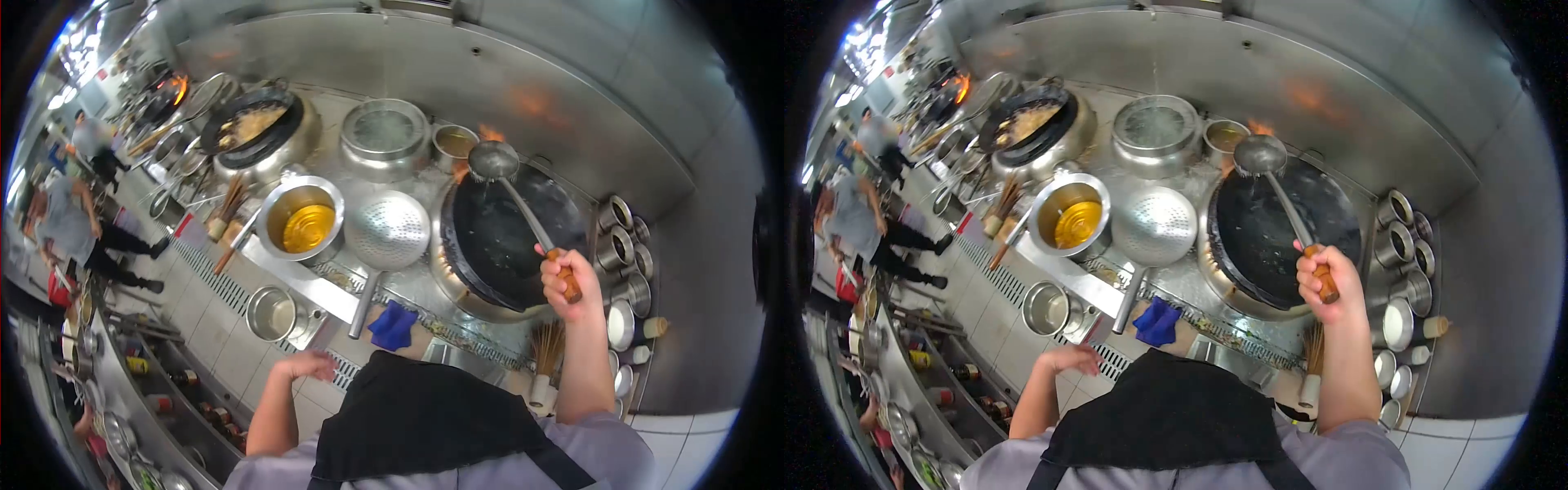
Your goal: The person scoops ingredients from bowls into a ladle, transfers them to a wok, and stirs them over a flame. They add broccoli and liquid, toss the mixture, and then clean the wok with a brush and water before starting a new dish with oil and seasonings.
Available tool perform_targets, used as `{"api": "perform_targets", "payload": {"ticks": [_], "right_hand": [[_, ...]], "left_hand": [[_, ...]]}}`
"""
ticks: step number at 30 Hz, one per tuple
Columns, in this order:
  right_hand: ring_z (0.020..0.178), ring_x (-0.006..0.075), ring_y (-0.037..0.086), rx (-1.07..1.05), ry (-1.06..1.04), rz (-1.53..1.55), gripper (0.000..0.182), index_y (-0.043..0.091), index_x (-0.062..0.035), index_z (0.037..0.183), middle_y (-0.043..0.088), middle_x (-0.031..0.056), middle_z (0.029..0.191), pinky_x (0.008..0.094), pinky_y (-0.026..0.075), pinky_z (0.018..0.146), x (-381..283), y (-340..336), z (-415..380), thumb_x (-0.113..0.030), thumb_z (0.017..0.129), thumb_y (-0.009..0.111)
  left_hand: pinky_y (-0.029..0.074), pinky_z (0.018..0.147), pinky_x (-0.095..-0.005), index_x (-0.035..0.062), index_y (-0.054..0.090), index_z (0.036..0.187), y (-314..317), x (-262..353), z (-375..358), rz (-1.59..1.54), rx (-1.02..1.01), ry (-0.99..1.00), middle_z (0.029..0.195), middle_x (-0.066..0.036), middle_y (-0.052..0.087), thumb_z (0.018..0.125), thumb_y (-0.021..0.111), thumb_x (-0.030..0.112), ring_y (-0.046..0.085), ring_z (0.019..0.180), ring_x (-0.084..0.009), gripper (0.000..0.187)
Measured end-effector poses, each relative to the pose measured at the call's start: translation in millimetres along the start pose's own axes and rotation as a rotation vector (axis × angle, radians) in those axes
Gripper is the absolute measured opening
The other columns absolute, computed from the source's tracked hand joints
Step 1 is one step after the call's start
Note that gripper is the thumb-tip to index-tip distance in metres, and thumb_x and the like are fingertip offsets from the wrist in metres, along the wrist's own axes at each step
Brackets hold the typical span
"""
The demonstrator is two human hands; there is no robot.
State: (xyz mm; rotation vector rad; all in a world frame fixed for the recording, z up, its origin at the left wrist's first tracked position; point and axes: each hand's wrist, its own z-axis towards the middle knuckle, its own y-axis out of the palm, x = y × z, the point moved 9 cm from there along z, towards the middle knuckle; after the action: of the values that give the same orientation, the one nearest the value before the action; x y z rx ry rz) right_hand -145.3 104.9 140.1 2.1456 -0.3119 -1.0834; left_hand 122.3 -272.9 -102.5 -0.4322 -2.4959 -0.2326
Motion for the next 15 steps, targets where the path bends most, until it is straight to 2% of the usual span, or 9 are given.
{"api": "perform_targets", "payload": {"ticks": [2,4,6,7,8,10,12,14,15], "right_hand": [[0.044,0.0108,0.042,0.105,-0.03,-0.14,0.025,0.051,0.0011,0.104,0.048,0.0036,0.066,0.0249,0.032,0.032,-1.6,-21.0,-26.1,-0.011,0.082,0.047],[0.04,0.0115,0.044,0.266,-0.043,-0.436,0.013,0.048,-0.0047,0.093,0.049,0.0033,0.062,0.0248,0.032,0.031,-4.3,-42.8,-49.6,-0.009,0.08,0.05],[0.036,0.0113,0.042,0.405,-0.067,-0.591,0.007,0.049,-0.0067,0.084,0.048,0.0038,0.058,0.0247,0.031,0.03,-10.5,-65.1,-78.0,-0.009,0.078,0.05],[0.034,0.0124,0.042,0.387,-0.084,-0.706,0.005,0.047,-0.0093,0.082,0.048,0.0032,0.055,0.0252,0.031,0.029,-15.3,-83.0,-86.5,-0.009,0.078,0.051],[0.032,0.0127,0.042,0.476,-0.085,-0.767,0.004,0.046,-0.0097,0.081,0.047,0.0024,0.054,0.0251,0.032,0.028,-21.8,-95.5,-104.1,-0.01,0.08,0.05],[0.031,0.0117,0.04,0.555,-0.091,-0.904,0.022,0.054,-0.005,0.104,0.048,0.0009,0.055,0.0247,0.033,0.028,-33.2,-109.8,-131.9,-0.011,0.085,0.044],[0.035,0.0152,0.044,0.622,-0.114,-1.206,0.046,0.046,-0.0015,0.13,0.05,0.0042,0.062,0.0275,0.035,0.03,-42.4,-111.1,-151.8,-0.006,0.083,0.044],[0.038,0.0182,0.047,0.554,-0.648,-1.889,0.052,0.041,-0.0006,0.133,0.05,0.006,0.065,0.0302,0.037,0.031,-43.6,-171.3,-153.5,-0.004,0.08,0.045],[0.038,0.0182,0.047,0.545,-0.65,-1.887,0.052,0.041,-0.0006,0.133,0.05,0.006,0.065,0.0302,0.037,0.031,-28.2,-182.4,-147.8,-0.004,0.08,0.045]], "left_hand": [[0.052,0.079,-0.0298,0.0039,0.059,0.109,7.5,76.3,7.7,0.106,-0.12,0.282,0.093,-0.007,0.067,0.089,0.051,0.022,0.065,0.088,-0.0167,0.028],[0.049,0.082,-0.028,0.0014,0.06,0.105,32.7,156.7,-7.7,0.228,-0.107,0.362,0.099,-0.007,0.064,0.09,0.056,0.021,0.062,0.087,-0.0141,0.025],[0.047,0.08,-0.0266,0.0023,0.061,0.108,65.8,198.4,2.6,0.291,-0.236,0.515,0.093,-0.004,0.063,0.091,0.057,0.022,0.06,0.085,-0.012,0.025],[0.047,0.08,-0.0264,0.0028,0.06,0.11,82.1,214.4,1.3,0.29,-0.253,0.536,0.094,-0.003,0.063,0.091,0.058,0.024,0.059,0.087,-0.011,0.028],[0.047,0.081,-0.0269,0.0035,0.059,0.111,98.5,233.9,-9.1,0.408,-0.24,0.568,0.097,-0.005,0.063,0.09,0.059,0.025,0.058,0.089,-0.0116,0.03],[0.047,0.08,-0.0284,0.003,0.059,0.113,128.3,252.9,-7.1,0.489,-0.214,0.752,0.097,-0.006,0.063,0.09,0.059,0.027,0.058,0.09,-0.0134,0.032],[0.047,0.078,-0.0285,0.0026,0.057,0.114,162.2,262.0,-4.7,0.426,-0.352,0.723,0.096,-0.006,0.063,0.091,0.058,0.025,0.058,0.088,-0.0131,0.032],[0.047,0.077,-0.0286,0.0024,0.056,0.114,193.7,267.3,1.7,0.391,-0.406,0.704,0.095,-0.007,0.063,0.091,0.058,0.024,0.059,0.087,-0.0131,0.032],[0.047,0.076,-0.0281,0.0023,0.056,0.115,213.2,266.5,9.7,0.361,-0.45,0.708,0.095,-0.007,0.063,0.09,0.058,0.025,0.059,0.084,-0.0129,0.034]]}}
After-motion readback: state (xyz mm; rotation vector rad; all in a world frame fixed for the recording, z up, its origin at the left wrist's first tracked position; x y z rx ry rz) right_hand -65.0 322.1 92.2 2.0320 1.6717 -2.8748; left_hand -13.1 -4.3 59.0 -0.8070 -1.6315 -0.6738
